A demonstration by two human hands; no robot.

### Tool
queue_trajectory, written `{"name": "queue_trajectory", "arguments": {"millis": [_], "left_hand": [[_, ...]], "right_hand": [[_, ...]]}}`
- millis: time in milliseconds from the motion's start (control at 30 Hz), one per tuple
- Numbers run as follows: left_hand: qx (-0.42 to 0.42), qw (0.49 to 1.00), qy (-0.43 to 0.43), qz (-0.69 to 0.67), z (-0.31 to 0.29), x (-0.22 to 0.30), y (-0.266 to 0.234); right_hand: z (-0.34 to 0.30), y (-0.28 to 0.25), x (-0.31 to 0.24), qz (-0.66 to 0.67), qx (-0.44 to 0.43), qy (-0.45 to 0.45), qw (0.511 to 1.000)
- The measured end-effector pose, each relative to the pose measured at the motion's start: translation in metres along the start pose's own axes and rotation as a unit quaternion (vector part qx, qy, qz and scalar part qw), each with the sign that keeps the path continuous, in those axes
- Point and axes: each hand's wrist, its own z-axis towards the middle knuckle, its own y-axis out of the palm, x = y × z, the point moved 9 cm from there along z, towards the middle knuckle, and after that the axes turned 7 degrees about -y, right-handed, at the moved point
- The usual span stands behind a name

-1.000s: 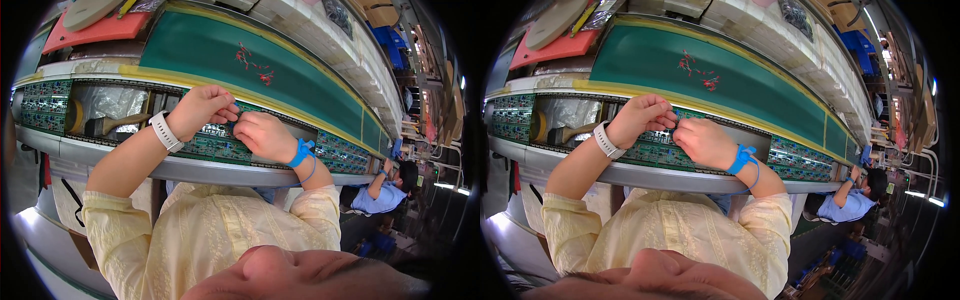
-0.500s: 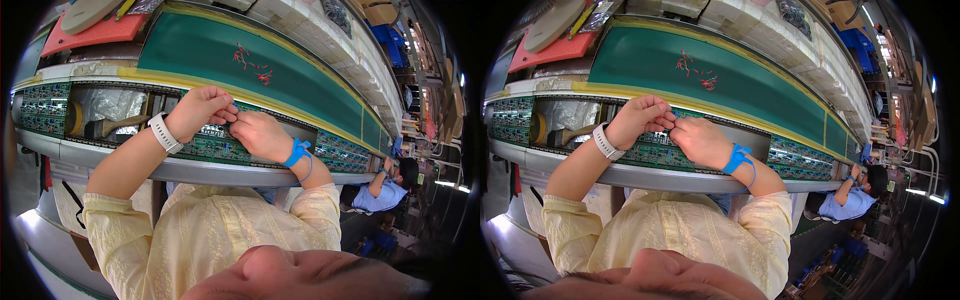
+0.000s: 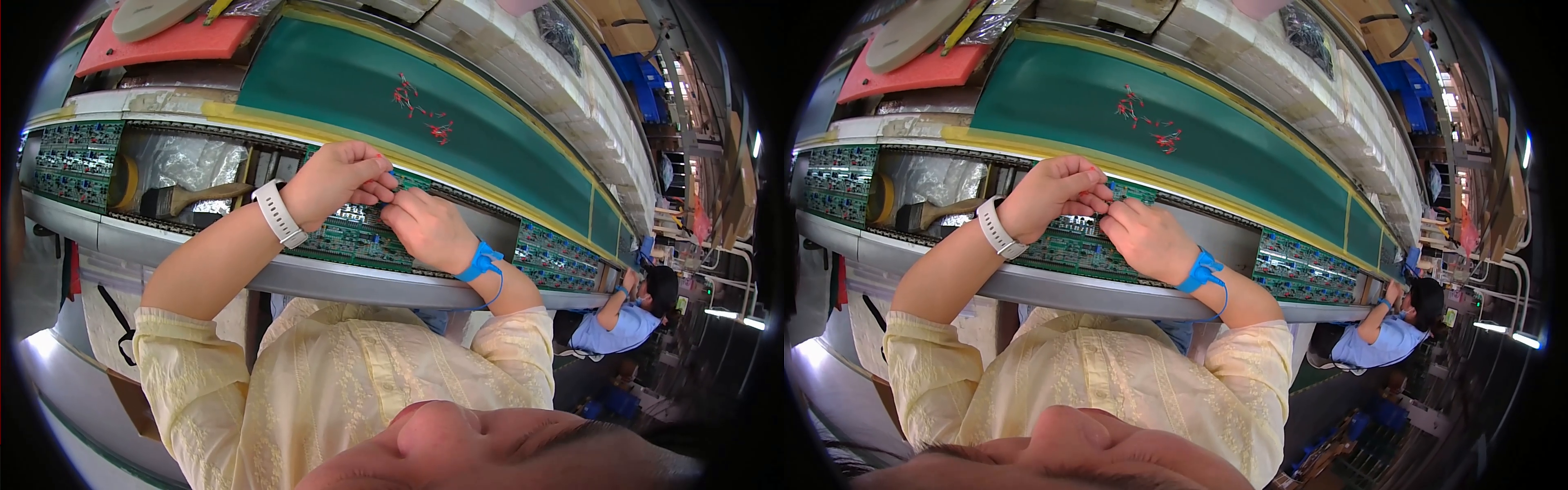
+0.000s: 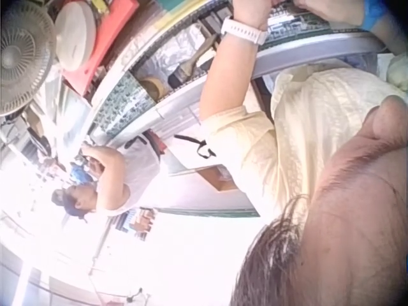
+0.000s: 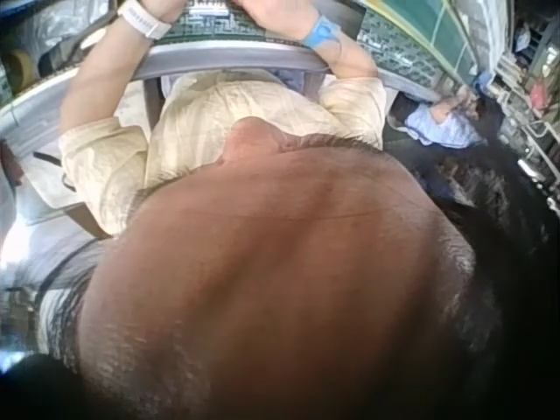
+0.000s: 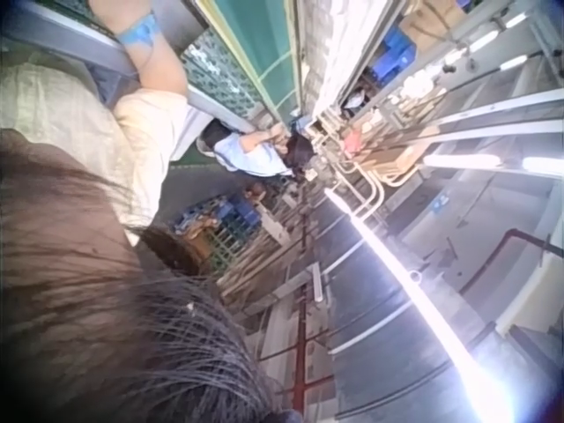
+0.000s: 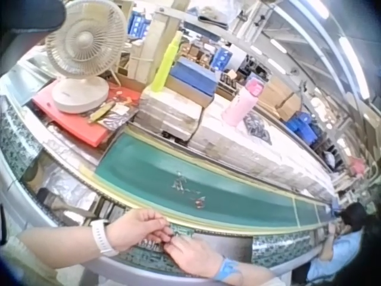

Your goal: The person manually inserts and assembles small electronic components onto a printed circuit board on an assembly line by hand.

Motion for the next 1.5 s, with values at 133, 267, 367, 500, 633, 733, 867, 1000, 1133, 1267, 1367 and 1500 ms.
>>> {"name": "queue_trajectory", "arguments": {"millis": [133,267,367,500,633,733,867,1000,1133,1267,1367,1500], "left_hand": [[-0.009,1.000,0.001,-0.010,0.002,-0.001,0.000],[-0.002,1.000,0.006,-0.005,0.001,0.001,-0.001],[-0.004,1.000,0.012,-0.003,0.000,0.004,-0.001],[-0.006,1.000,0.017,-0.009,-0.002,0.007,-0.001],[-0.010,1.000,0.018,0.011,-0.003,0.009,0.003],[-0.017,0.999,0.011,0.027,-0.005,0.006,0.003],[-0.056,0.996,-0.011,0.065,-0.006,-0.002,0.012],[-0.100,0.988,-0.035,0.114,-0.008,-0.006,0.024],[-0.118,0.982,-0.045,0.138,-0.011,-0.007,0.027],[-0.117,0.983,-0.047,0.134,-0.011,-0.008,0.026],[-0.111,0.984,-0.032,0.137,-0.010,-0.006,0.024],[-0.109,0.981,-0.027,0.158,-0.010,-0.006,0.025]], "right_hand": [[-0.001,0.002,0.000,-0.001,-0.022,0.007,1.000],[-0.002,0.002,-0.001,0.010,-0.031,-0.003,0.999],[-0.001,0.000,0.000,0.004,-0.041,0.007,0.999],[-0.001,-0.004,-0.001,0.022,-0.030,0.000,0.999],[-0.003,-0.009,0.001,0.052,-0.031,0.013,0.998],[-0.004,-0.024,0.009,0.108,-0.034,0.037,0.993],[-0.004,-0.053,0.035,0.192,0.116,0.092,0.970],[-0.002,-0.042,0.043,0.244,0.135,0.131,0.951],[0.000,-0.036,0.040,0.281,0.128,0.121,0.943],[-0.003,-0.029,0.046,0.310,0.100,0.151,0.933],[-0.006,-0.022,0.051,0.349,0.094,0.194,0.912],[-0.013,-0.012,0.057,0.384,0.071,0.256,0.884]]}}
